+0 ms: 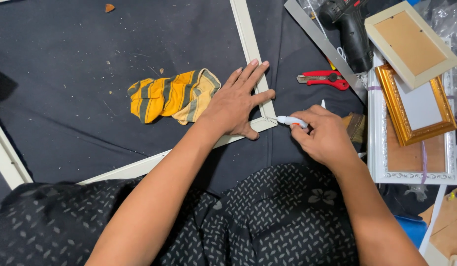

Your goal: Assembling a picture frame by applying glue to the corner joints and fitting the frame pieces together.

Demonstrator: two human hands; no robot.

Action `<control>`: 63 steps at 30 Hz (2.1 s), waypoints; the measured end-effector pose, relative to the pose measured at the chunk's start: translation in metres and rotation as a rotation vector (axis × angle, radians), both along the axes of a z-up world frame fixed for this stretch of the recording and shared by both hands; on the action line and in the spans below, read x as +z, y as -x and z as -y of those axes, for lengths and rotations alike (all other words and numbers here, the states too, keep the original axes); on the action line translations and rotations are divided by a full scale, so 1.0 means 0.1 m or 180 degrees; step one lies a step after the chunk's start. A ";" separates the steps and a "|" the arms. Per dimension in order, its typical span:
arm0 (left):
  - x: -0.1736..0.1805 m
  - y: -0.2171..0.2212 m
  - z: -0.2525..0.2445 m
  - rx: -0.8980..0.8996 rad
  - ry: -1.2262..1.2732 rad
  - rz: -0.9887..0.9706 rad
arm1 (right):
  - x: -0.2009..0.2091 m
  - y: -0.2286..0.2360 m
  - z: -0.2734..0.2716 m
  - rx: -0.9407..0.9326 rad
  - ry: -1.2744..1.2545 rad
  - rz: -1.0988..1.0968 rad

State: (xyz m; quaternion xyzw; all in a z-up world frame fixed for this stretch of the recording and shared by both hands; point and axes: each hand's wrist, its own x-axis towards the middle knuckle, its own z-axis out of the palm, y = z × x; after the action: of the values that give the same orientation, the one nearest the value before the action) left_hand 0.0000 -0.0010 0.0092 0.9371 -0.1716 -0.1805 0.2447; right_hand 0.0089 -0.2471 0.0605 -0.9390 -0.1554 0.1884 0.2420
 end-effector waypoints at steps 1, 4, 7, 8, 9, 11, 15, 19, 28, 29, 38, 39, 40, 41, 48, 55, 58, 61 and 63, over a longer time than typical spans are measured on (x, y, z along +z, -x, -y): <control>0.00 -0.01 0.00 0.0000 0.0002 -0.0010 | -0.01 0.00 0.00 -0.0014 -0.0030 -0.0004; 0.00 -0.01 0.01 0.0004 -0.0001 -0.0005 | -0.02 0.00 0.00 -0.0039 -0.0028 -0.0012; 0.00 -0.01 0.01 0.0008 -0.0008 -0.0008 | -0.03 0.00 -0.02 -0.0050 -0.0021 -0.0028; -0.01 -0.01 0.01 0.0004 -0.0003 -0.0016 | -0.04 0.00 -0.02 -0.0052 -0.0040 -0.0030; 0.00 -0.01 0.01 0.0001 0.0000 -0.0015 | -0.03 0.01 -0.02 -0.0055 -0.0036 -0.0029; 0.00 -0.02 0.00 0.0007 -0.0005 -0.0022 | -0.02 0.01 -0.03 -0.0053 -0.0044 -0.0004; 0.00 -0.01 0.01 -0.0006 0.0009 -0.0014 | -0.01 0.01 -0.03 -0.0051 -0.0064 -0.0002; -0.01 -0.01 0.01 -0.0025 -0.0002 0.0004 | -0.01 -0.01 0.02 -0.0069 -0.0022 -0.0068; -0.01 0.00 0.10 0.0048 0.0171 0.0287 | 0.08 -0.04 0.13 -0.0298 -0.0094 -0.0233; 0.02 0.00 0.11 0.0103 0.0187 0.0308 | 0.09 -0.05 0.14 -0.0304 -0.0118 -0.0236; 0.15 -0.01 0.13 0.0131 0.0472 0.0329 | 0.36 0.01 0.09 -0.0204 -0.0367 0.0043; 0.19 -0.01 0.13 0.0131 0.0463 0.0333 | 0.40 0.01 0.07 -0.0203 -0.0376 0.0047; 0.23 -0.01 0.12 0.0149 0.0564 0.0293 | 0.44 0.02 0.05 -0.0209 -0.0422 0.0103; 0.26 0.00 0.11 0.0167 0.0666 0.0254 | 0.48 0.03 0.03 -0.0215 -0.0467 0.0160; 0.21 0.02 0.11 0.0160 0.0708 0.0327 | 0.40 0.00 0.04 -0.0260 -0.0564 -0.0009; 0.08 0.03 0.06 0.0006 0.0057 0.0487 | 0.13 -0.06 0.03 -0.0199 -0.0577 -0.0401; 0.04 -0.02 0.02 -0.0014 0.0135 0.0295 | 0.06 -0.11 0.01 -0.0213 -0.0486 -0.0507; 0.04 -0.07 -0.01 -0.0016 0.0348 -0.0007 | 0.01 -0.16 0.03 -0.0242 -0.0288 -0.0611; 0.04 -0.09 -0.03 -0.0024 0.0402 -0.0120 | -0.01 -0.18 0.02 -0.0251 -0.0155 -0.0664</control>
State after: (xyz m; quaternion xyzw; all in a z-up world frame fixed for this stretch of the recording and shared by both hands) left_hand 0.0093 0.0015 0.0130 0.9155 -0.1816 -0.1878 0.3059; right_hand 0.0272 -0.2494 0.0598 -0.9135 -0.0969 0.2716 0.2868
